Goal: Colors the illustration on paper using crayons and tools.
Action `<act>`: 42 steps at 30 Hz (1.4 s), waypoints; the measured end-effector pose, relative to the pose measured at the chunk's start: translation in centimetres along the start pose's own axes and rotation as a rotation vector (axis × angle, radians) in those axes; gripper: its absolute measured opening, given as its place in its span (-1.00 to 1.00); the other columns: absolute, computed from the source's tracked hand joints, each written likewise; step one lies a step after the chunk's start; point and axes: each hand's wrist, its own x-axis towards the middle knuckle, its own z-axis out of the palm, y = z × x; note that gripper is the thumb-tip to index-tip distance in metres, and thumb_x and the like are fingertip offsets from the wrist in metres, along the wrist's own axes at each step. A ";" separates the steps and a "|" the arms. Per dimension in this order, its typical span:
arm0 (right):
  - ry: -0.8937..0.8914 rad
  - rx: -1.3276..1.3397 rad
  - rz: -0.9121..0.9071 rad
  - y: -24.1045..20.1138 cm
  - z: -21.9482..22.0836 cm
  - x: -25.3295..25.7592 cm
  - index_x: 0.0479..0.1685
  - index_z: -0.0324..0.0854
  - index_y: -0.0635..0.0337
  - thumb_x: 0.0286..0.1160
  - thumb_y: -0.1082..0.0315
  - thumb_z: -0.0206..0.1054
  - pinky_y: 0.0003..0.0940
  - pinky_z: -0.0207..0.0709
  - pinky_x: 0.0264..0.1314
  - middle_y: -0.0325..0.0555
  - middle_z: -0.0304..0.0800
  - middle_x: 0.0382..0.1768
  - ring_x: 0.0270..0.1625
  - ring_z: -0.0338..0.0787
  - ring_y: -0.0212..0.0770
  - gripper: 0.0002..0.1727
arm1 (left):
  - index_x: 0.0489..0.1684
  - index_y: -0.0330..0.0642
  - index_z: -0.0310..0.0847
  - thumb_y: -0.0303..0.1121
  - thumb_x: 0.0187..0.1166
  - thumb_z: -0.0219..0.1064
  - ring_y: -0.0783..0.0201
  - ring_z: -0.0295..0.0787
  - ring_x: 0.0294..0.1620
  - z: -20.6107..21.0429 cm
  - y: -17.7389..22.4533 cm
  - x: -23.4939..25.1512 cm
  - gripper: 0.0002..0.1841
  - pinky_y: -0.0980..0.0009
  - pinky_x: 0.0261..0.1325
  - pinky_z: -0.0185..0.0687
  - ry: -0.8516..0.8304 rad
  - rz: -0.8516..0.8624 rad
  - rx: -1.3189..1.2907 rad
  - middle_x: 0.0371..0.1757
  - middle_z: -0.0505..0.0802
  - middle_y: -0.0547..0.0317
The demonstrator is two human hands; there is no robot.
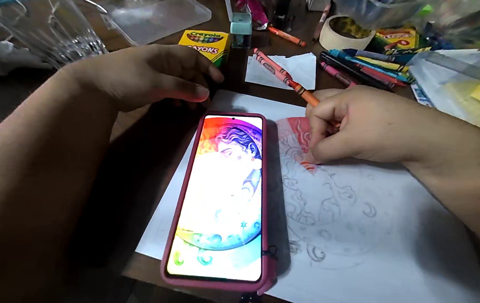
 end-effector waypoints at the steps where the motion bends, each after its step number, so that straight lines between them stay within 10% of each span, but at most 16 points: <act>1: -0.002 -0.005 -0.002 0.0 0.0 0.0 -0.78 0.50 0.02 0.14 0.49 0.60 -0.58 0.29 -0.44 -0.26 0.59 -0.36 -0.34 0.54 -0.46 -0.64 | 0.27 0.08 0.60 -0.34 0.52 0.23 0.58 0.77 -0.22 -0.1 -0.1 0.0 -0.66 0.64 -0.27 0.66 -0.007 0.004 -0.001 -0.17 0.85 0.48; 42: -0.038 0.147 0.051 0.5 -0.3 0.3 -0.72 0.52 -0.01 0.19 0.46 0.59 -0.59 0.27 -0.66 -0.33 0.57 -0.69 -0.66 0.49 -0.49 -0.67 | 0.33 0.14 0.59 -0.17 0.51 0.28 0.59 0.76 -0.24 -0.2 -0.6 -0.1 -0.61 0.69 -0.26 0.65 -0.022 0.062 -0.025 -0.21 0.86 0.50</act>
